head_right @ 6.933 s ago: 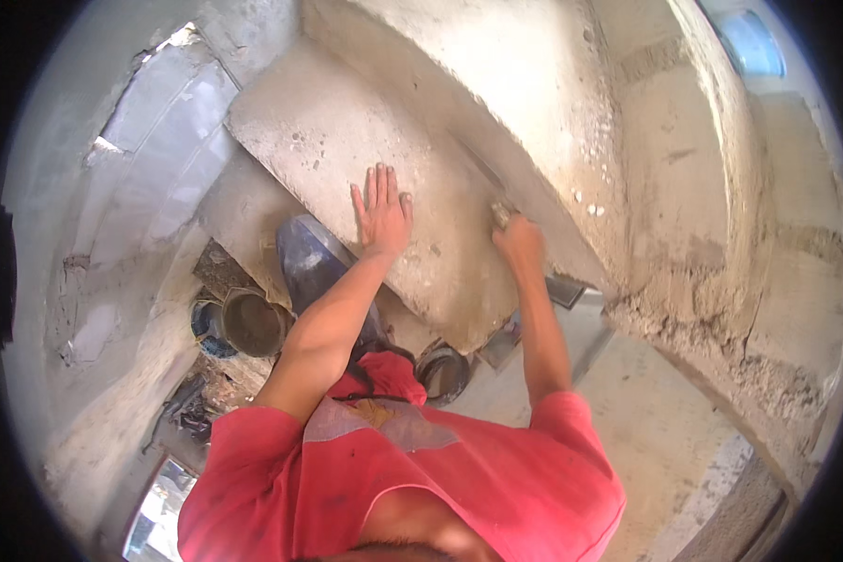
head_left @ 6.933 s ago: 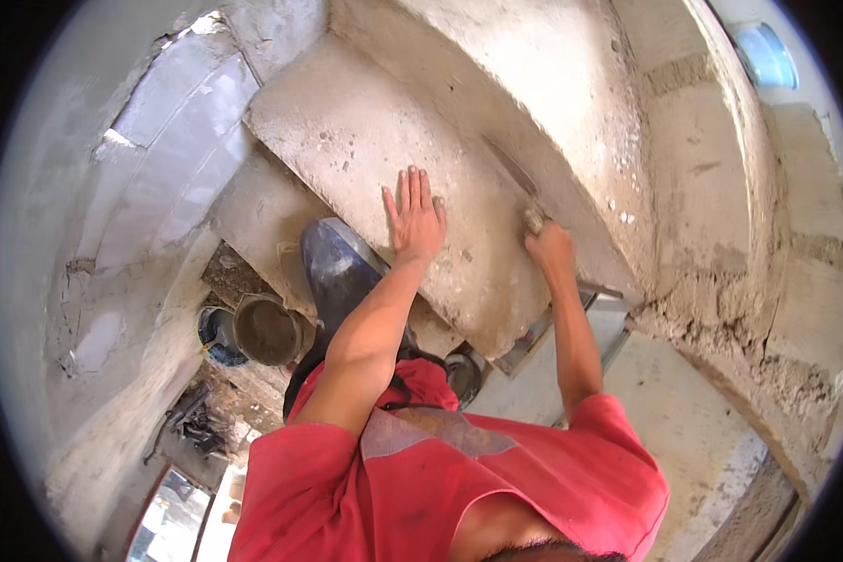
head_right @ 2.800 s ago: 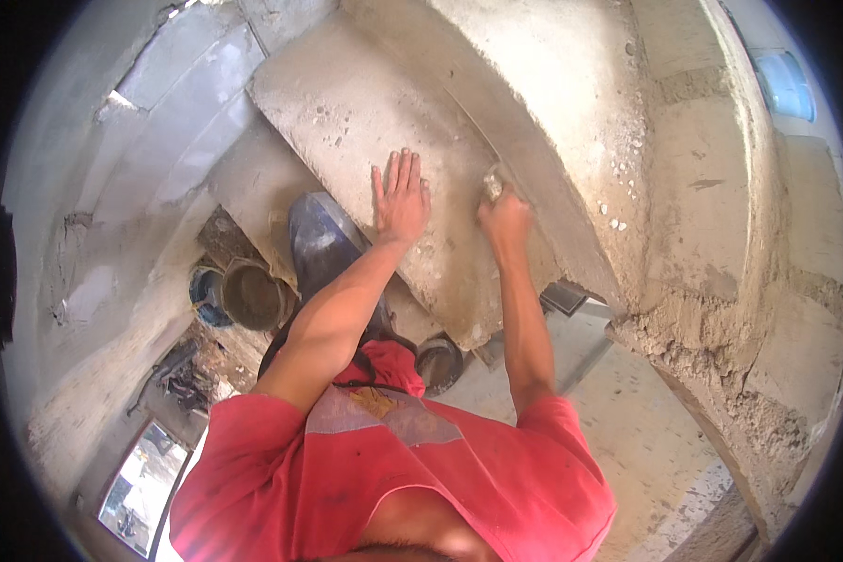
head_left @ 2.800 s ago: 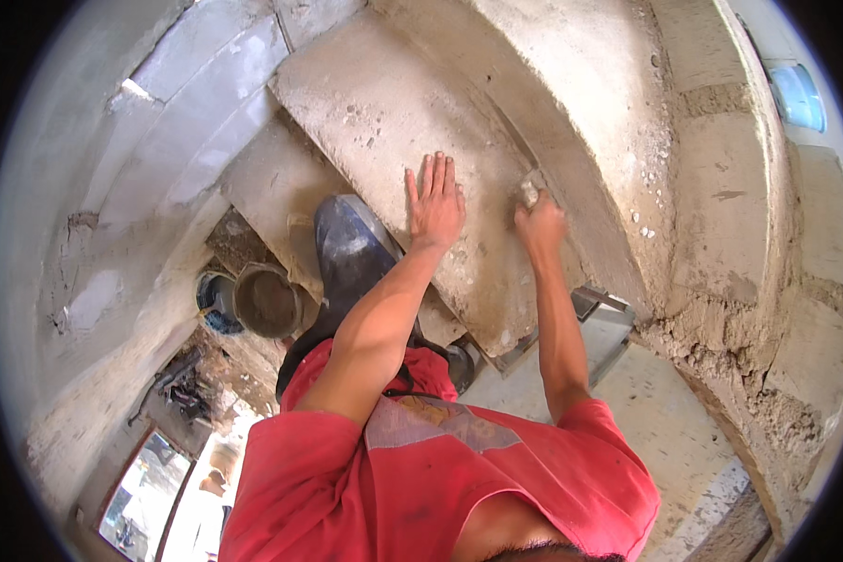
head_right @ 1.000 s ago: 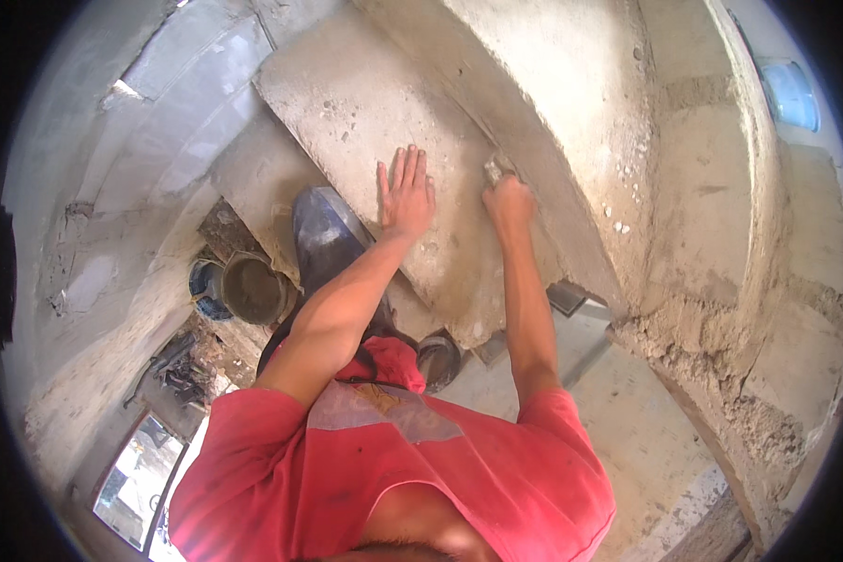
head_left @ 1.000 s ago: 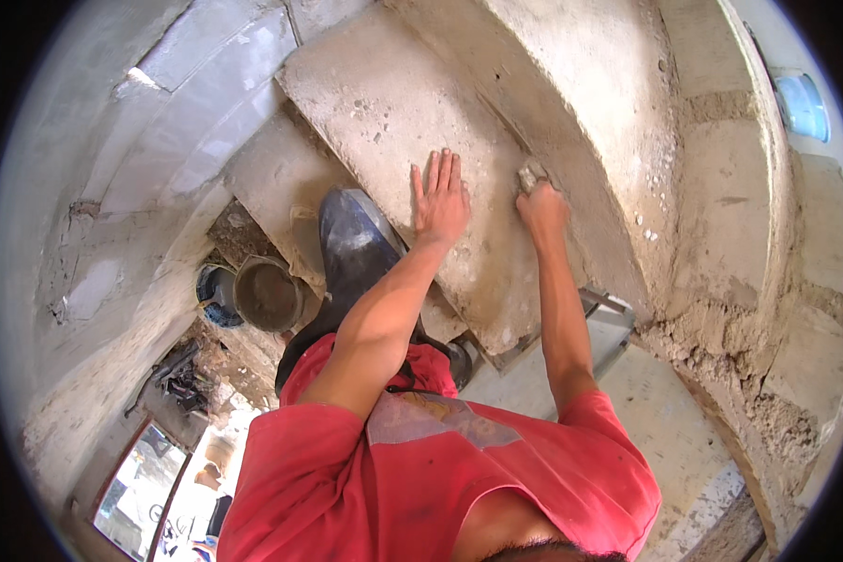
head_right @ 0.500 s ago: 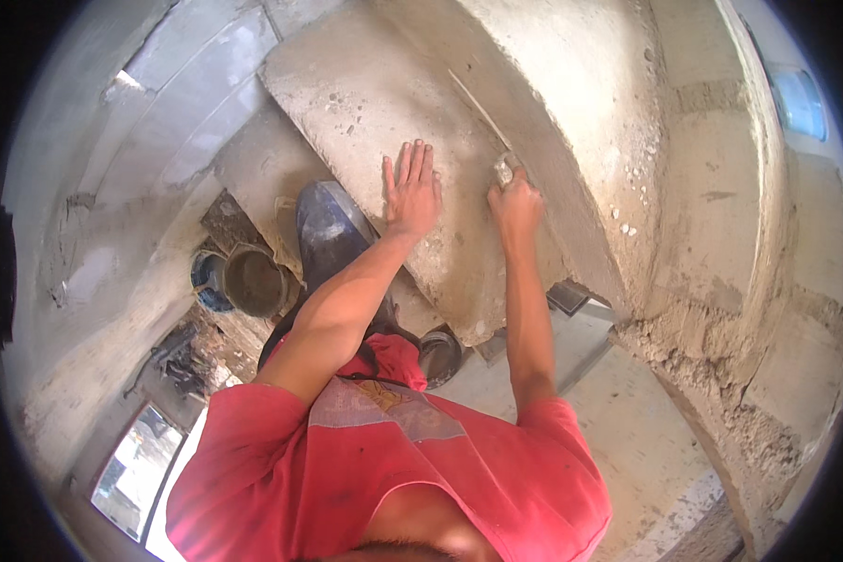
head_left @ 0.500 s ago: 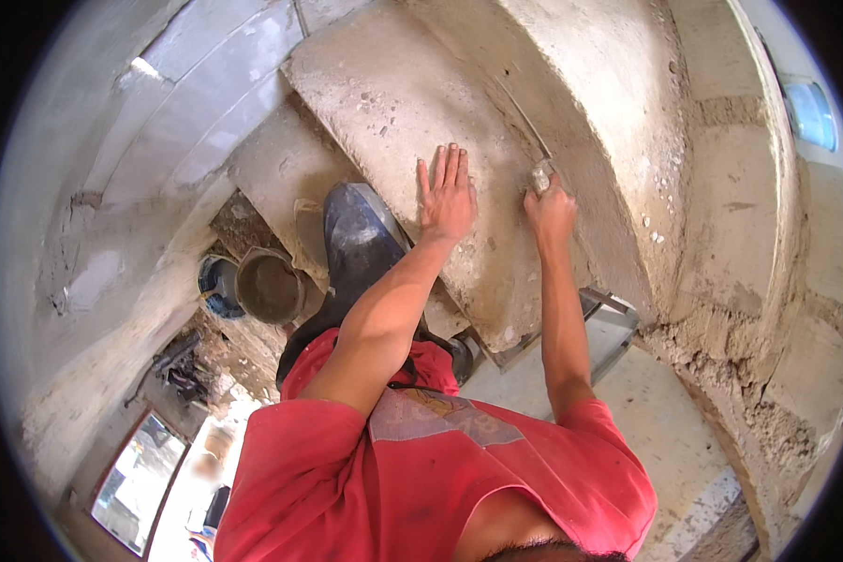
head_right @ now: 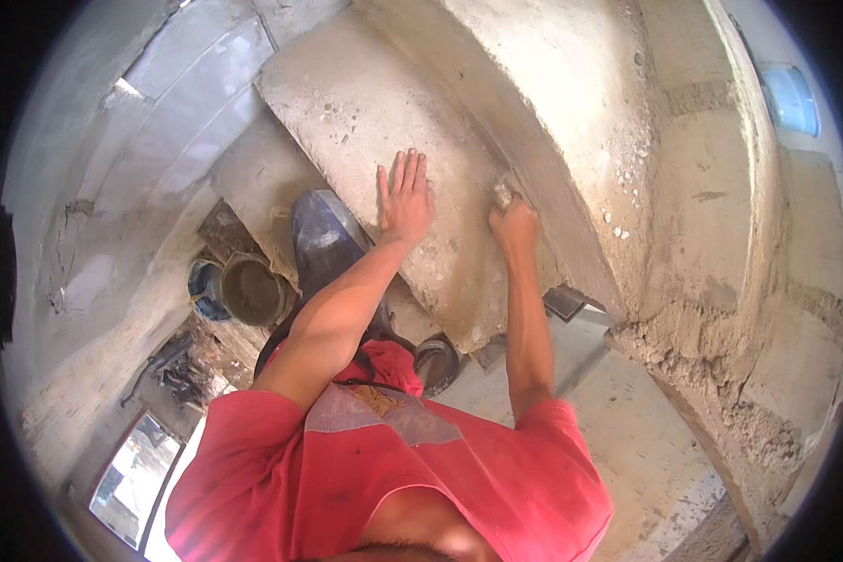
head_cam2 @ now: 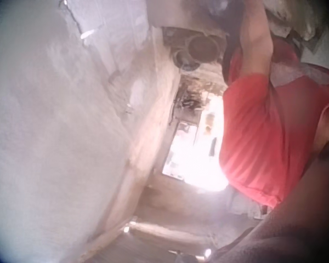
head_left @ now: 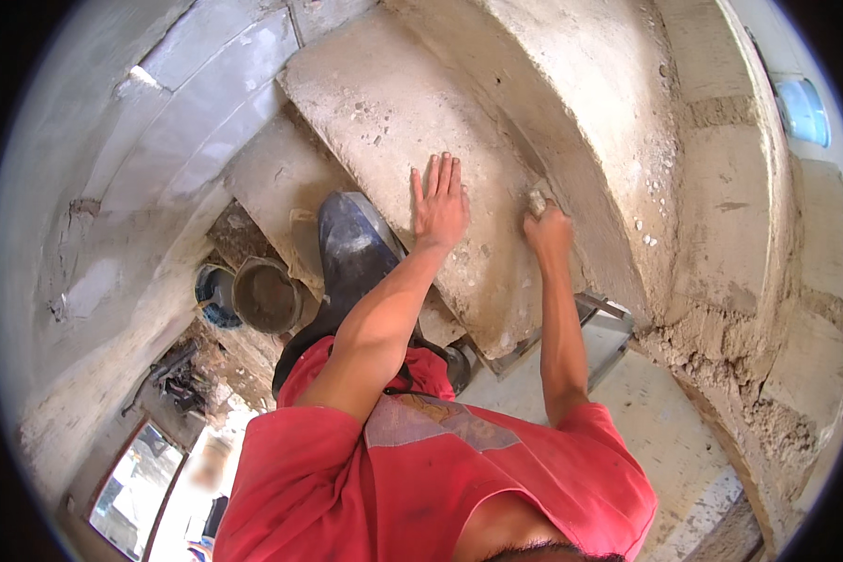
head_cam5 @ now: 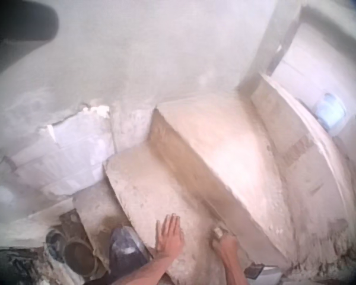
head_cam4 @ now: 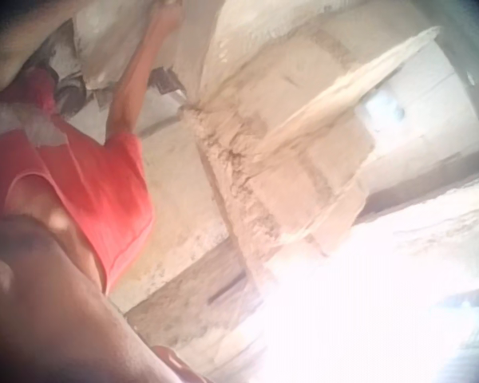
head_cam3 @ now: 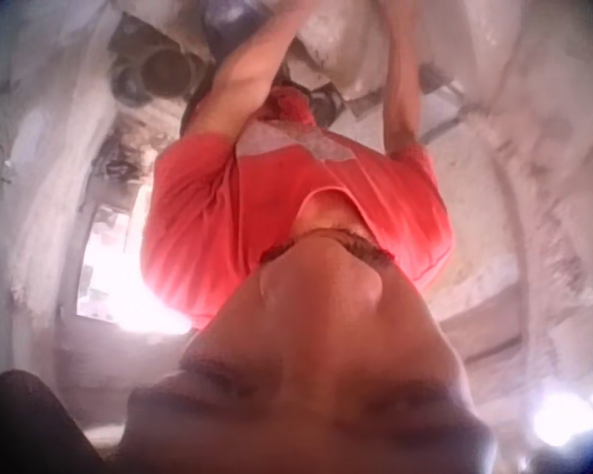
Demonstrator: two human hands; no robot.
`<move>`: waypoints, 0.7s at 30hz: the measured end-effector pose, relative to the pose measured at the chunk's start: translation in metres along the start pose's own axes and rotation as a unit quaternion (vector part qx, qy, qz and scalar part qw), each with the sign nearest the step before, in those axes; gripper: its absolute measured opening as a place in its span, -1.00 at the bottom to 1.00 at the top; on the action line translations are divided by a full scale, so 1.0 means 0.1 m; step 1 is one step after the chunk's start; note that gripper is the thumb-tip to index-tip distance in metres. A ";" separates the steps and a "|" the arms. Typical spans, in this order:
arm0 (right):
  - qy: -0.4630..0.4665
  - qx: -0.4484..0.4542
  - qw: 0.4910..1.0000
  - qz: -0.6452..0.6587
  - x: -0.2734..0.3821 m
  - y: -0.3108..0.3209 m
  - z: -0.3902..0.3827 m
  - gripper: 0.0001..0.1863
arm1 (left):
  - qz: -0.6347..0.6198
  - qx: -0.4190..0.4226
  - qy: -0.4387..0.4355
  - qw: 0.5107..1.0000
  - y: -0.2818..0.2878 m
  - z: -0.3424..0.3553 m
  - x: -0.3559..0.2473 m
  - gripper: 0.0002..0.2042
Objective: The person smooths a curved concrete wall and then works on a spiral staircase, using a trowel to level and finish the concrete surfaces. The person uses a cloth to wipe the wall and a trowel to scrape and smooth the stair treads and risers.
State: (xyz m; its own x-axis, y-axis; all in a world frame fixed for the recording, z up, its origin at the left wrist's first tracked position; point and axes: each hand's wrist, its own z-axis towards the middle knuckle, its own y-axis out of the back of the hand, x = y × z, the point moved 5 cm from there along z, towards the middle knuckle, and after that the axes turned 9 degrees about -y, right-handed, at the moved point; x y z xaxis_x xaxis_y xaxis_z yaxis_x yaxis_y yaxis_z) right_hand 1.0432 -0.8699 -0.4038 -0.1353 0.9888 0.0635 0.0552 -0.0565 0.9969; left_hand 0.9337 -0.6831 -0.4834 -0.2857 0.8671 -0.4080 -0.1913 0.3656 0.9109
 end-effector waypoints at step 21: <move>-0.028 0.007 0.999 0.046 -0.10 0.15 -0.03 -0.51 | 0.002 0.006 0.006 1.000 0.04 -0.02 0.00 -0.41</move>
State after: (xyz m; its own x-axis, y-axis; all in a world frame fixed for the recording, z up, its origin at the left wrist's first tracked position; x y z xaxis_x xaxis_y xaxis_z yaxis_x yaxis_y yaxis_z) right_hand 1.0424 -0.8809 -0.3892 -0.0744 0.9857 0.1509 0.0779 -0.1451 0.9863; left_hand 0.9312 -0.6827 -0.4798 -0.2982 0.8647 -0.4042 -0.1795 0.3651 0.9135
